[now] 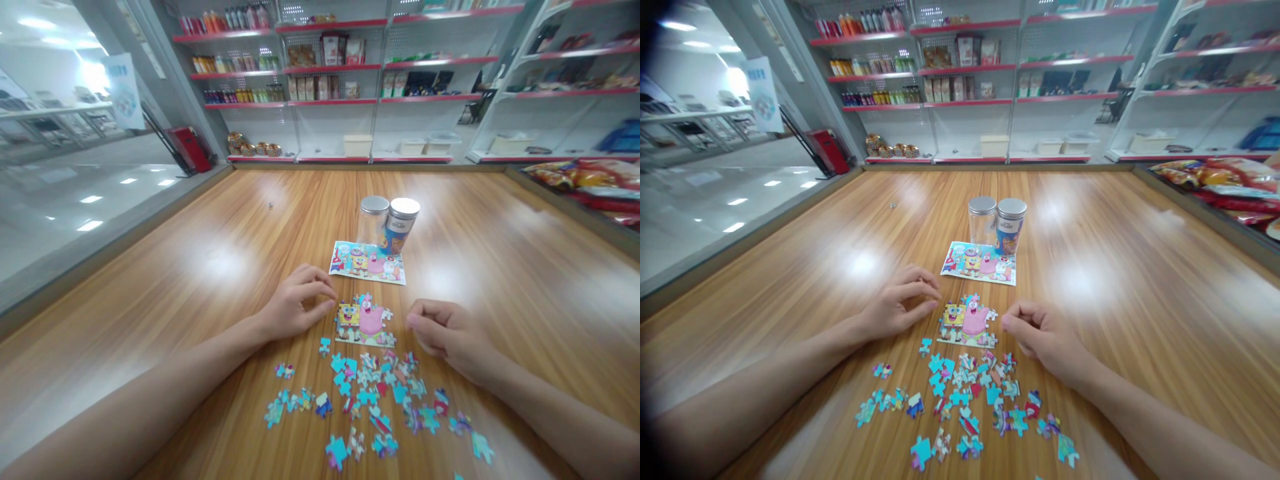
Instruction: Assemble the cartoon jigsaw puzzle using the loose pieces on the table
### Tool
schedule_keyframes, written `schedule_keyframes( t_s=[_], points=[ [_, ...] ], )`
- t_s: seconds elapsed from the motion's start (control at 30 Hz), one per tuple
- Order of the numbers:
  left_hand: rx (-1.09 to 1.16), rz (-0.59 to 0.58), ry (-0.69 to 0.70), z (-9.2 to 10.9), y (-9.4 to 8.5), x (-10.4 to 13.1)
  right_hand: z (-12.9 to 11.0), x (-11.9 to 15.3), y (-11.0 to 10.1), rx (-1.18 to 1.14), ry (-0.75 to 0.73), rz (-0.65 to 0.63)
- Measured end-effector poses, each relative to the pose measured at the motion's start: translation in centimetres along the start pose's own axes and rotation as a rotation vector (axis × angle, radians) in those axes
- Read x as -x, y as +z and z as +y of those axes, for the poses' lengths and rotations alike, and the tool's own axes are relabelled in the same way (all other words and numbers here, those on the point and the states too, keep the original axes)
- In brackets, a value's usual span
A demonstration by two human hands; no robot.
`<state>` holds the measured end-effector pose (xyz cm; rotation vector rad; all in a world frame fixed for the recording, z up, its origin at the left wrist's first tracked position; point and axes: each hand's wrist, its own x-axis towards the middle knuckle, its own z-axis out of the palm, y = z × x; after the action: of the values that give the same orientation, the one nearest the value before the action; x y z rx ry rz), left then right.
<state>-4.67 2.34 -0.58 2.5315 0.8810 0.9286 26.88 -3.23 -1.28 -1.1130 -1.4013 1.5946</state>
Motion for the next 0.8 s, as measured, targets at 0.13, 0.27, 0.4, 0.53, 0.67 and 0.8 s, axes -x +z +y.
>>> schedule_keyframes(
  t_s=[0.13, 0.27, 0.4, 0.53, 0.67, 0.8],
  points=[
    [-0.027, -0.159, 0.189, 0.1, -0.2, -0.1, -0.3, 0.6, 1.2, 0.456, -0.192, 0.092],
    [-0.079, -0.337, 0.246, 0.4, -0.1, -0.1, -0.3, 0.5, 1.6, 0.672, -0.291, 0.196],
    [-0.064, -0.35, 0.219, 0.2, 0.0, 0.0, -0.1, 0.1, 1.2, 0.725, -0.317, 0.14],
    [-0.047, -0.328, 0.219, 0.0, 0.0, 0.0, -0.3, 0.4, 1.2, 0.773, -0.433, 0.049],
    [-0.045, -0.318, 0.219, 0.3, 0.0, -0.1, -0.5, 0.9, 1.5, 0.811, -0.525, -0.112],
    [-0.049, -0.324, 0.216, 0.4, 0.0, -0.3, -0.4, 1.2, 1.5, 0.845, -0.522, -0.229]
  ],
)
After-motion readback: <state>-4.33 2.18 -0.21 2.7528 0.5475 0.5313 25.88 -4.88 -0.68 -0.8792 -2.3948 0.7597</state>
